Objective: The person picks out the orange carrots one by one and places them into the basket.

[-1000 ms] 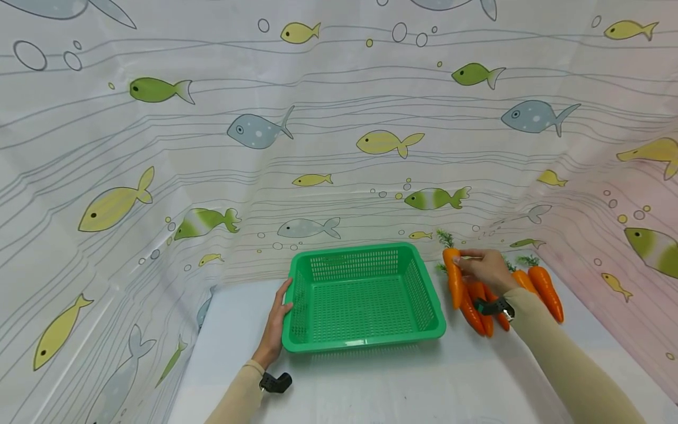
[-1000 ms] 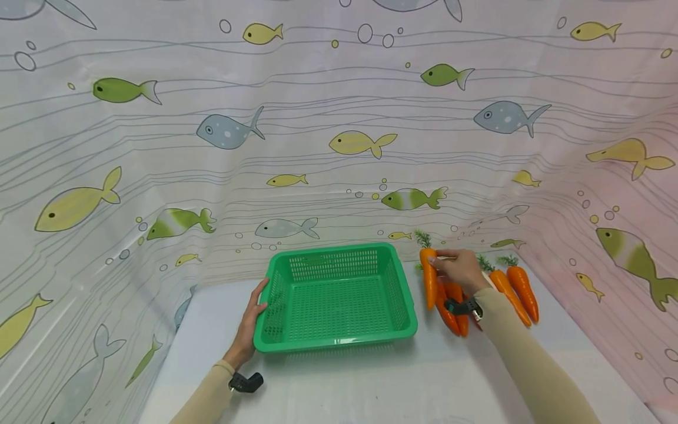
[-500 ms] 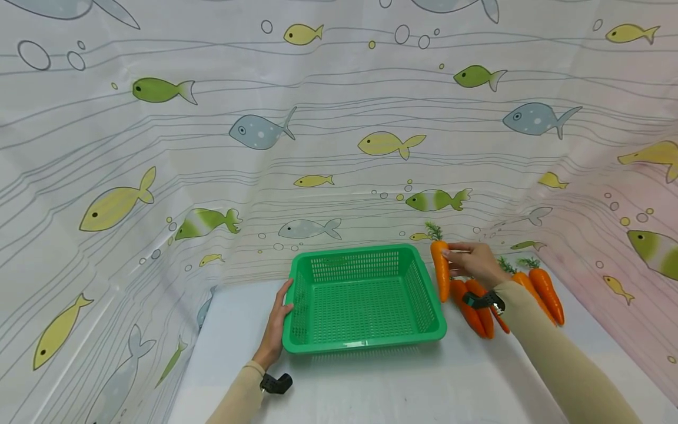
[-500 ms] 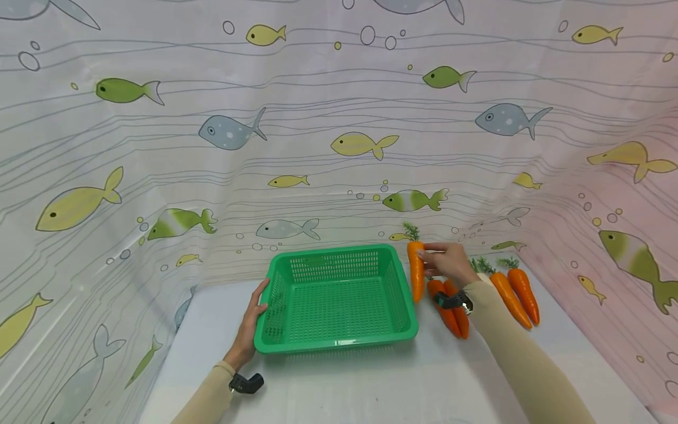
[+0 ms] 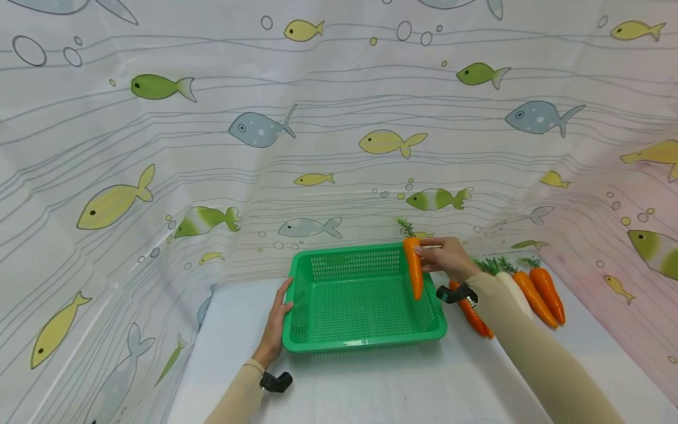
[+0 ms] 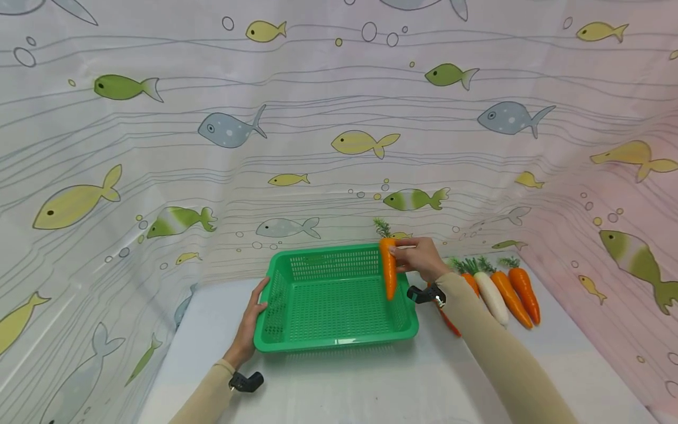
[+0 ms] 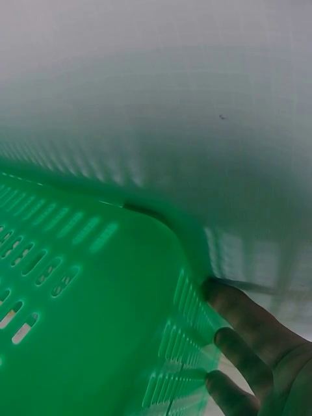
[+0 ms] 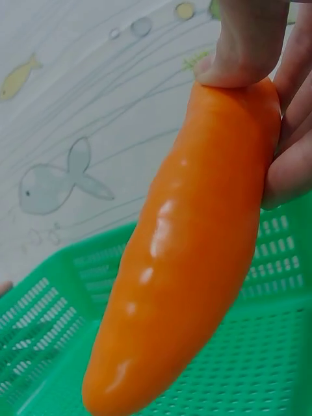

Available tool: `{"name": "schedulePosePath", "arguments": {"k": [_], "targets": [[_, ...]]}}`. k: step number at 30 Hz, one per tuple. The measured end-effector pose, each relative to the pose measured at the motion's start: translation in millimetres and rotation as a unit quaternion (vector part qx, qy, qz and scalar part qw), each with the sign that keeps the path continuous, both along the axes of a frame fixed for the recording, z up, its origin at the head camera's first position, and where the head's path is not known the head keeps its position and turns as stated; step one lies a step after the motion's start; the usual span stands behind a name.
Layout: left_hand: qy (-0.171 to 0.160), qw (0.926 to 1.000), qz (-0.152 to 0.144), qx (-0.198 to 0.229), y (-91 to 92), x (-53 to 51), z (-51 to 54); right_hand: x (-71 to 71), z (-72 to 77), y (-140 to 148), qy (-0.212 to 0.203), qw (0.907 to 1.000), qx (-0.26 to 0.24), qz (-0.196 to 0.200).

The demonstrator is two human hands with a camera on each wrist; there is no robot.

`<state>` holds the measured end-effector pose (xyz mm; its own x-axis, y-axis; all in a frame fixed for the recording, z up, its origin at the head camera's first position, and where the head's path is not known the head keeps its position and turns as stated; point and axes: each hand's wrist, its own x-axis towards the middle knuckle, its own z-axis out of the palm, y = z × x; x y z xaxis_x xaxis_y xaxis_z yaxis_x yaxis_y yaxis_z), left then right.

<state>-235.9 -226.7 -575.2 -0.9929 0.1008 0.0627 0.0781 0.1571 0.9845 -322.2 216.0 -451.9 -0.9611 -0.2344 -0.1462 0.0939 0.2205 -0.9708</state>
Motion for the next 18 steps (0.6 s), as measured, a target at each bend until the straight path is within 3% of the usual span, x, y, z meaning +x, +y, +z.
{"name": "schedulePosePath", "arguments": {"k": [6,18], "targets": [[0.001,1.0000,0.004,0.001,0.7,-0.2,1.5,-3.6,-9.9,-20,0.012,0.9995,-0.014,0.027],[0.004,1.0000,0.005,-0.003,1.3,0.8,1.2,-10.7,-20.4,-57,-0.019,0.9984,-0.027,0.046]]}}
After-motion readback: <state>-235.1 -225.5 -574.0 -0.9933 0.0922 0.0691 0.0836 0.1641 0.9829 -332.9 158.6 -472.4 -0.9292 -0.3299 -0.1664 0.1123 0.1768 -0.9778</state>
